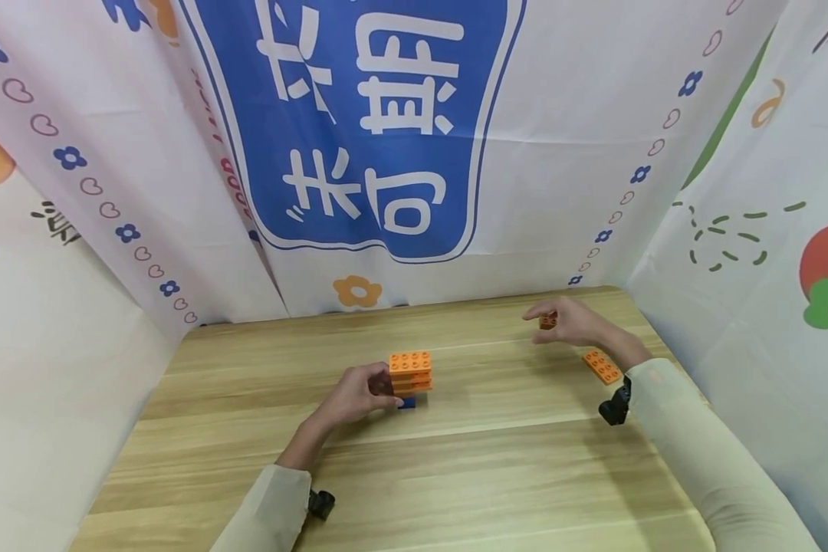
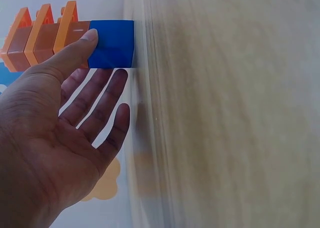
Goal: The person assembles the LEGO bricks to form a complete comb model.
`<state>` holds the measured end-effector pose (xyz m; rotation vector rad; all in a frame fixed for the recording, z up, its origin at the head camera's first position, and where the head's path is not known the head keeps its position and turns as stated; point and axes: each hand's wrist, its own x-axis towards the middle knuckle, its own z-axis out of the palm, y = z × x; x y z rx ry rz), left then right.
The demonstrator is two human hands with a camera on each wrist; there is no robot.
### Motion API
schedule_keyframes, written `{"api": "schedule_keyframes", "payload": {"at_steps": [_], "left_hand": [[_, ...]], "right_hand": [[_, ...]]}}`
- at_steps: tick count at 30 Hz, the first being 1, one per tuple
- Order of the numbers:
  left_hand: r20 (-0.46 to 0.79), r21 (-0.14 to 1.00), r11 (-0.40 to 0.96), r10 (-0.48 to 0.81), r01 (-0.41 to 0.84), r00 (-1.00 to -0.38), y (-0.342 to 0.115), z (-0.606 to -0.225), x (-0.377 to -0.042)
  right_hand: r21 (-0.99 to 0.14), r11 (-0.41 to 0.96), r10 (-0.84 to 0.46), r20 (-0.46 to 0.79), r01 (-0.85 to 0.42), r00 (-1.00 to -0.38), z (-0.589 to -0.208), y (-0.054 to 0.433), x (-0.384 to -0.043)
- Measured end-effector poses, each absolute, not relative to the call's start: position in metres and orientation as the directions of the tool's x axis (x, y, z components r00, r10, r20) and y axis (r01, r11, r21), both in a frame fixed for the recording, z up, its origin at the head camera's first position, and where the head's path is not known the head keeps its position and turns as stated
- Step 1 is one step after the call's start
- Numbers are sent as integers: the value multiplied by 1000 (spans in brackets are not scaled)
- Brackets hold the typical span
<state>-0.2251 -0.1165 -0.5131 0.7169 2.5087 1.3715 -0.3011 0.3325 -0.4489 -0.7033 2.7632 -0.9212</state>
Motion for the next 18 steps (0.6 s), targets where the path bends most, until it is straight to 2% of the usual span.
{"api": "schedule_keyframes", "payload": {"at_steps": [18], "left_hand": [[67, 832, 452, 494, 322, -867, -117, -512, -224]], "right_hand": [[-559, 715, -467, 67, -421, -882, -466, 356, -316]]}}
